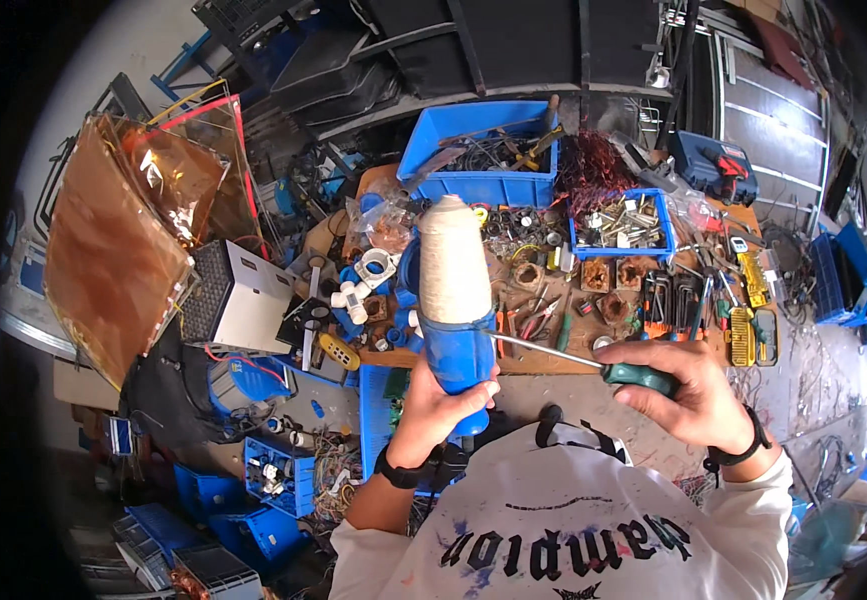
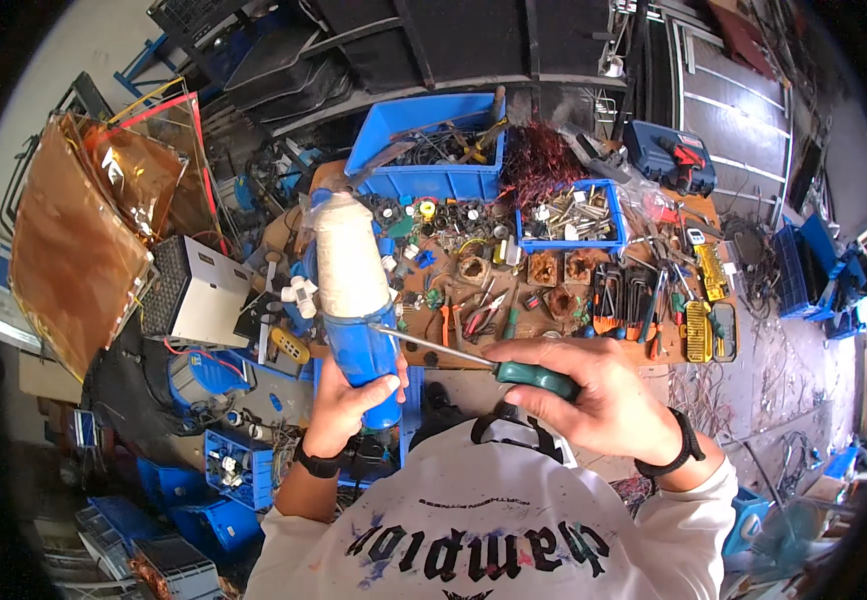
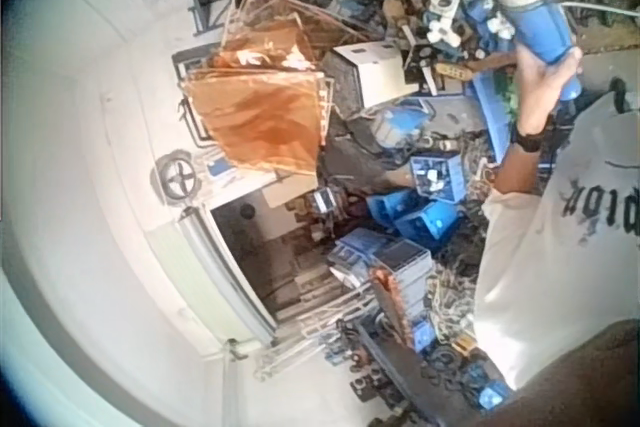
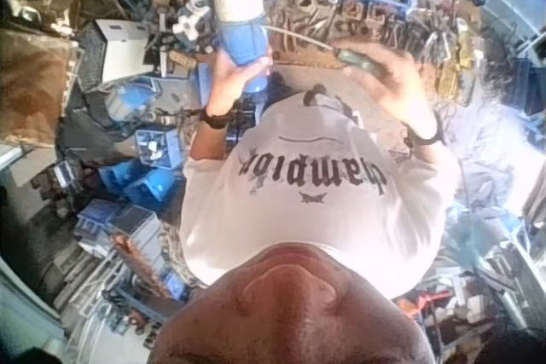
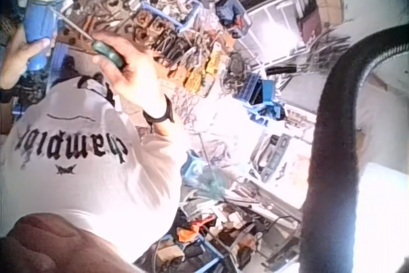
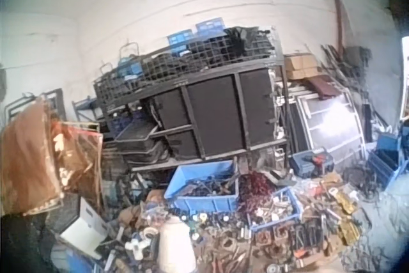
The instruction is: The person works on a blue cylindrical device, manipulating a white spool-like component and using a screwdriver to adjust internal parts. They then pick up a small black cooling fan and use the screwdriver to probe its center and wires. The person handles the objects over a cluttered workbench filled with tools and electronic components.
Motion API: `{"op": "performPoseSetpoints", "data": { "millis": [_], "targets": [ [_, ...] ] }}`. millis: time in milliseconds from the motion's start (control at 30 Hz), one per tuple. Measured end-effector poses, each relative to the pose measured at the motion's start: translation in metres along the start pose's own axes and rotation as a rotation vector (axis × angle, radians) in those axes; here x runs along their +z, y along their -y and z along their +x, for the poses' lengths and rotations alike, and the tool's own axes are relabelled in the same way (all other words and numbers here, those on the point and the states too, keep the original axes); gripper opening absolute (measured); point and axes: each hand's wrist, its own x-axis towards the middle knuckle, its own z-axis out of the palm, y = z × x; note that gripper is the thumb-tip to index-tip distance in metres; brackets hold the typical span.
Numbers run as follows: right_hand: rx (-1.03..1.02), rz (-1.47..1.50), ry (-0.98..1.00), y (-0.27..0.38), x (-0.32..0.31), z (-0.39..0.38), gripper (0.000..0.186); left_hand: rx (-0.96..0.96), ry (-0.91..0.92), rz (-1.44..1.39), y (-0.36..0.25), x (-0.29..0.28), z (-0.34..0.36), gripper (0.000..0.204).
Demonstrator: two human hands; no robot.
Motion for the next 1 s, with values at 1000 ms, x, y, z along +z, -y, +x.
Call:
{"op": "performPoseSetpoints", "data": {
  "millis": [1000],
  "targets": [
    [0.18, -0.326, 0.173, 0.046, -0.001, 0.024, 0.034, 0.212, -0.119, 0.585, 0.004, -0.012, 0.008, 0.08]
  ]
}}
